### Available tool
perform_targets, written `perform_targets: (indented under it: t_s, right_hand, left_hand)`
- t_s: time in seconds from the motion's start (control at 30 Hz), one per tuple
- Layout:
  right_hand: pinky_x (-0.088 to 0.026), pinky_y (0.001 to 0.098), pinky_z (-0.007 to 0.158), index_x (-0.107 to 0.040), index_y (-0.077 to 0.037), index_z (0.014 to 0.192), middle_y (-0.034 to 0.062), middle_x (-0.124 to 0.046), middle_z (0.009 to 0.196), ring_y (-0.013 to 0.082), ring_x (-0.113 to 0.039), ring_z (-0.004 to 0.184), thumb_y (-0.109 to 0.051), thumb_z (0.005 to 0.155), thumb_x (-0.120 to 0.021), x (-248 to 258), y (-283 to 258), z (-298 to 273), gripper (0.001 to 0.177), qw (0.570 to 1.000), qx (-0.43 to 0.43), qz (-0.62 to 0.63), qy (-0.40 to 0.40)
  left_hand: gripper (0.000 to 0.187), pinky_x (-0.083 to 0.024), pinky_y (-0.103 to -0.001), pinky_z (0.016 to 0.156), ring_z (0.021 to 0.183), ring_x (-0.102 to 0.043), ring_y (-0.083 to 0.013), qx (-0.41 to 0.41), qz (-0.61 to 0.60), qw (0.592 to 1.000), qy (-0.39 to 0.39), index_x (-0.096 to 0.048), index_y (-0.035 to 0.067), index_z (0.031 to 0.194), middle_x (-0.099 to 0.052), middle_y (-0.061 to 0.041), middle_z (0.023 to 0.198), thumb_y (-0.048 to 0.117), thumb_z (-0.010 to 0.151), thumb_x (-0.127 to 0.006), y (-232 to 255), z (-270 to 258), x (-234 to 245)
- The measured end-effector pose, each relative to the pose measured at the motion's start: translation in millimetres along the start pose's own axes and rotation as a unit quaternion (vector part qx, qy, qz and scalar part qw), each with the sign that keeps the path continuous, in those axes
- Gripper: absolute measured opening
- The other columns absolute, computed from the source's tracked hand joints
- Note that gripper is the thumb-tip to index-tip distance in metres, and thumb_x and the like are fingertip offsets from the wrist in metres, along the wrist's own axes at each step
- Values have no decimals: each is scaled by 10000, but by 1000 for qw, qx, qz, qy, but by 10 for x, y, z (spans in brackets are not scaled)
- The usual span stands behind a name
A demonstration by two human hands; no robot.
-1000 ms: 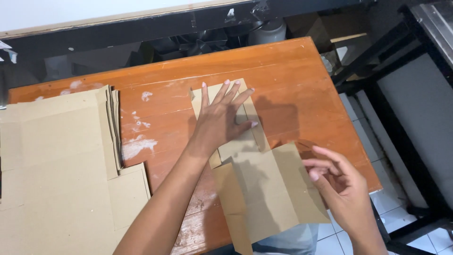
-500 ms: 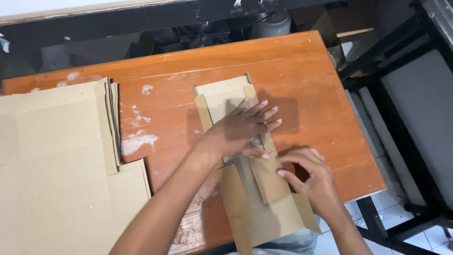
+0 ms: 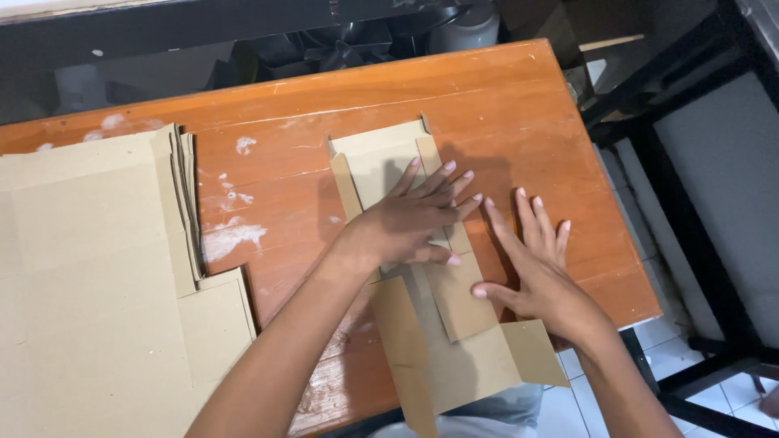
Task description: The person folds flat cardboard pieces into small rectangular boxes by hand on a wooden table. They fold the side flaps, tuck the ends, and place the finished boxes on a nearby white counter. The process is repeated for multiple units.
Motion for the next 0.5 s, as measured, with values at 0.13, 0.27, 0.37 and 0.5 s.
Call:
perform_targets:
  t_s: [0.13, 0.27, 0.37, 0.5]
  right_hand:
    - [180, 693, 1154, -124, -305, 1673, 211, 125, 1719, 461, 169, 1548, -356, 700, -934, -161, 311, -42, 1267, 999, 1, -30, -13]
    - [168, 737, 1145, -134, -294, 1669, 205, 114, 1716, 458, 153, 1552, -460, 723, -855, -157, 204, 40, 1201, 997, 15, 18, 76]
    - [154, 754, 1146, -168, -309, 1663, 193, 46, 1719, 446, 85, 1564, -488, 772, -806, -150, 100, 133, 1110, 991, 24, 21, 128]
    - [126, 772, 1148, -148, -236, 1674, 253, 27, 1705, 477, 54, 1555, -523, 696, -857, -109, 201, 88, 1241, 994, 24, -30, 106]
  left_hand:
    - [869, 42, -555, 1293, 1606, -15, -217, 3, -5, 1000, -4, -353, 325, 1601, -121, 79, 1736, 647, 863, -680, 12, 3, 23]
    - [793, 33, -585, 1284, 1605, -18, -235, 2, -12, 1000, -8, -453, 278, 1549, -159, 44, 1729, 602, 865, -692, 70, -25, 69]
    - [779, 34, -589, 1278, 1606, -26, -241, 2, -22, 1000, -2, -489, 262, 1525, -188, 27, 1726, 601, 855, -694, 71, -55, 74]
    - [764, 78, -573, 1268, 1607, -14, -259, -1, -93, 996, 4, -488, 197, 1528, -202, -16, 1724, 487, 863, -726, 99, -92, 160]
Point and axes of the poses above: each hand's wrist, its own z-axis towards the middle knuckle, its own x-axis out of the back of the hand, y = z × x, the point moved 2 cm from there along z, towards the middle knuckle
